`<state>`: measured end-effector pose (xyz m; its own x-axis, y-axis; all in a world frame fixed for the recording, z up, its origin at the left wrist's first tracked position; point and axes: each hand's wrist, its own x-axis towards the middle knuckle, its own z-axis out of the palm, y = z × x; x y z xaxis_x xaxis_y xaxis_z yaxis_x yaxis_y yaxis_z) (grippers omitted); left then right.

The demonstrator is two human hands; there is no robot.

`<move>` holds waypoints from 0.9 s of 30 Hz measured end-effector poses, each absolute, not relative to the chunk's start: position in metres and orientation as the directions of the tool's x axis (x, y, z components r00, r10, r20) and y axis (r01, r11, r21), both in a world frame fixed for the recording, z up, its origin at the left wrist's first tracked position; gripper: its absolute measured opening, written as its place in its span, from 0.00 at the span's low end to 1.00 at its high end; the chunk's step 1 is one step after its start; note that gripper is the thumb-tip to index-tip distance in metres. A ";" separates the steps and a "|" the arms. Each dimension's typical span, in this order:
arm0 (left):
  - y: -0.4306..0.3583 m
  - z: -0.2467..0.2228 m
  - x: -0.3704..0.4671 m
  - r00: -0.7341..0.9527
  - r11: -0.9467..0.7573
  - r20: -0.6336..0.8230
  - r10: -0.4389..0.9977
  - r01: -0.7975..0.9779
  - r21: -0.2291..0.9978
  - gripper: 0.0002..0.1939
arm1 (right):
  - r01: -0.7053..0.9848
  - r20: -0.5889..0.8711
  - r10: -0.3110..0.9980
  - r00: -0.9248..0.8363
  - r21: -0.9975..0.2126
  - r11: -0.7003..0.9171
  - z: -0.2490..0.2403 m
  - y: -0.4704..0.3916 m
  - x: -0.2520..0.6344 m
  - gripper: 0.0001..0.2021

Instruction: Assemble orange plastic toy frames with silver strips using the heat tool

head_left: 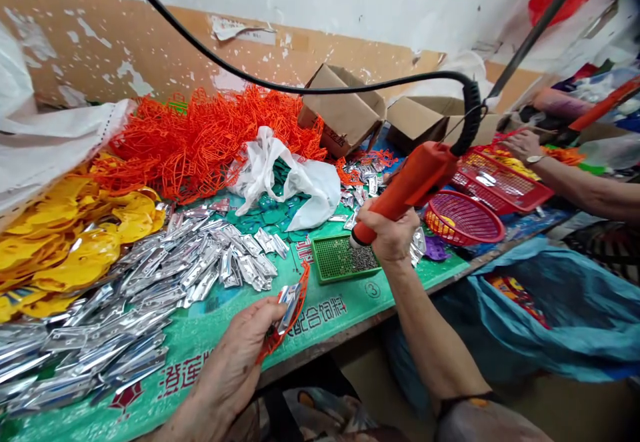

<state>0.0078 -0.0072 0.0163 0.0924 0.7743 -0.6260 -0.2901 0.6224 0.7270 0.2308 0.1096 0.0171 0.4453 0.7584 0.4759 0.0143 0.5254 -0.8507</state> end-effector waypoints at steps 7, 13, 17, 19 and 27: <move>-0.006 0.018 0.012 0.106 0.602 -0.601 0.792 -0.298 0.740 0.10 | -0.004 0.454 0.769 0.449 -0.860 0.510 0.012 0.113 0.231 0.06; -0.005 0.017 0.015 0.051 0.618 -0.634 0.771 -0.299 0.728 0.12 | -0.006 0.440 0.787 0.431 -0.871 0.490 0.013 0.110 0.231 0.06; -0.005 0.018 0.017 0.078 0.615 -0.623 0.778 -0.297 0.730 0.12 | -0.015 0.435 0.803 0.407 -0.876 0.482 0.015 0.109 0.229 0.06; -0.005 0.018 0.018 0.083 0.616 -0.623 0.778 -0.297 0.730 0.13 | -0.009 0.433 0.811 0.393 -0.880 0.474 0.016 0.109 0.228 0.06; -0.009 0.017 0.022 0.099 0.568 -0.563 0.820 -0.253 0.783 0.11 | -0.016 0.424 0.806 0.413 -0.882 0.471 0.018 0.111 0.229 0.09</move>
<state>0.0222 -0.0088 0.0174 0.0990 0.8202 -0.5634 -0.2529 0.5683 0.7830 0.2287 0.1114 0.0176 0.4127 0.8064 0.4235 -0.0156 0.4712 -0.8819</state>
